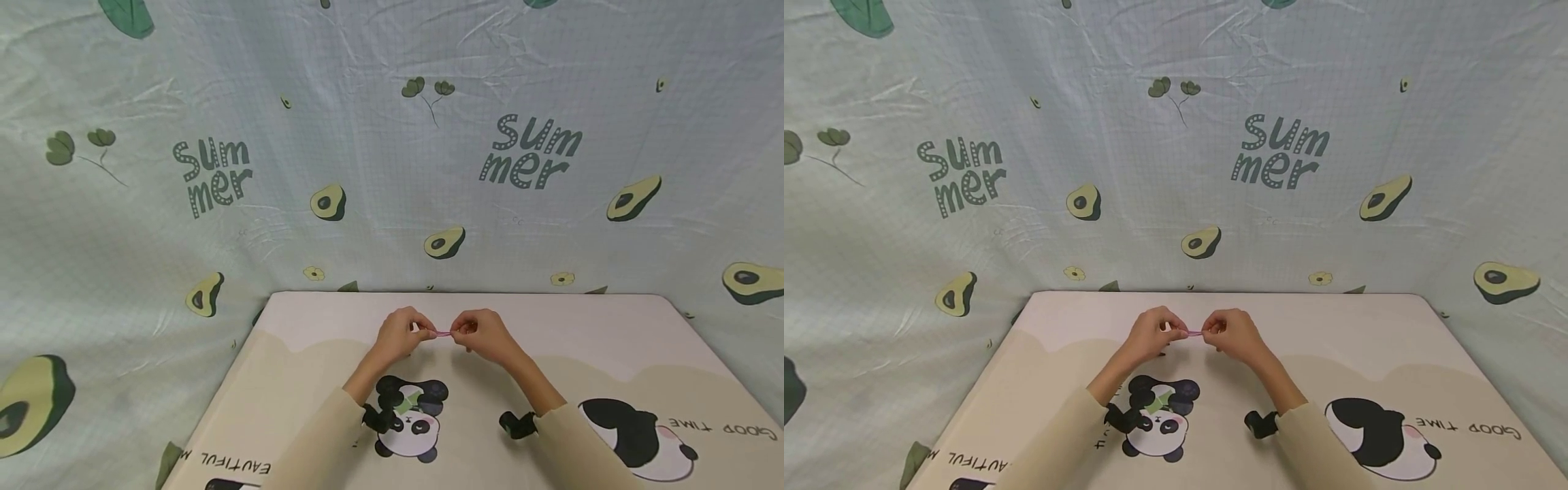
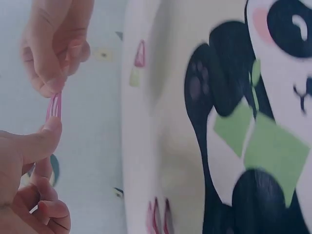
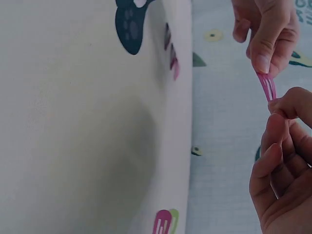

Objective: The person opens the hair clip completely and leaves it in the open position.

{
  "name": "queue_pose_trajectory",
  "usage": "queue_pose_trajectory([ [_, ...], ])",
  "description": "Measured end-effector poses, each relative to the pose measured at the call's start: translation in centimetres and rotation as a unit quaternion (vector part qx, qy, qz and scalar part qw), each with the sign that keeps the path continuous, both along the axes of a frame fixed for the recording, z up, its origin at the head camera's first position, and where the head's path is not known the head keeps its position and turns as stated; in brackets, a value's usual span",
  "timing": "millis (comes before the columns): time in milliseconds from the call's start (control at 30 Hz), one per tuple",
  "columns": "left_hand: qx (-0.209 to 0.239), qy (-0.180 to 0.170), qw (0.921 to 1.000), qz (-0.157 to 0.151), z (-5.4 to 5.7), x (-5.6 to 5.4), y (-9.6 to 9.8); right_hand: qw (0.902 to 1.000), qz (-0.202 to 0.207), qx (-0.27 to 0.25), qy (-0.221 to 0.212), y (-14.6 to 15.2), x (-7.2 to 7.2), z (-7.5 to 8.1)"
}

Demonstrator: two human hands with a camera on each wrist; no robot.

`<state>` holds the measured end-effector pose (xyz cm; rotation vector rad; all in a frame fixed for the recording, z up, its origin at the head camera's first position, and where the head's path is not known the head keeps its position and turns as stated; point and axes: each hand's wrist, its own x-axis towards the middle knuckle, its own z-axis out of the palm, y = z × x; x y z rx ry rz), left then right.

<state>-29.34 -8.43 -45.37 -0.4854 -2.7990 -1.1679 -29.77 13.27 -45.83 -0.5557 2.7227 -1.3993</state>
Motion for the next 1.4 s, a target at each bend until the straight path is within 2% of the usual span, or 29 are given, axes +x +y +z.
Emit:
queue_pose_trajectory([
  [333, 0.084, 0.02, 0.9959, -0.026, 0.9, 3.1, 1.0, 0.9992, 0.022, -0.03, 0.013, 2.1, 3.2, 1.2],
  [467, 0.119, 0.031, 0.9918, -0.035, 0.8, 4.0, 1.1, 0.9982, 0.027, -0.049, 0.021, 2.5, 4.3, 1.3],
  [600, 0.148, 0.037, 0.9878, -0.029, 0.4, 4.7, 1.3, 0.9974, 0.024, -0.063, 0.028, 2.7, 5.0, 1.2],
  [733, 0.177, 0.021, 0.9838, -0.019, 0.1, 5.1, 1.5, 0.9967, 0.021, -0.074, 0.027, 2.8, 5.3, 0.8],
  [900, 0.2, 0.024, 0.9793, -0.013, -0.1, 5.3, 1.6, 0.9961, 0.019, -0.08, 0.031, 2.9, 5.5, 0.8],
  [1133, 0.206, 0.032, 0.9776, -0.026, 0.1, 5.4, 1.7, 0.9947, 0.027, -0.091, 0.038, 3.0, 6.1, 1.6],
  [1400, 0.213, 0.03, 0.9762, -0.031, 0.3, 5.5, 1.9, 0.9942, 0.012, -0.096, 0.047, 3.0, 6.7, 2.1],
])
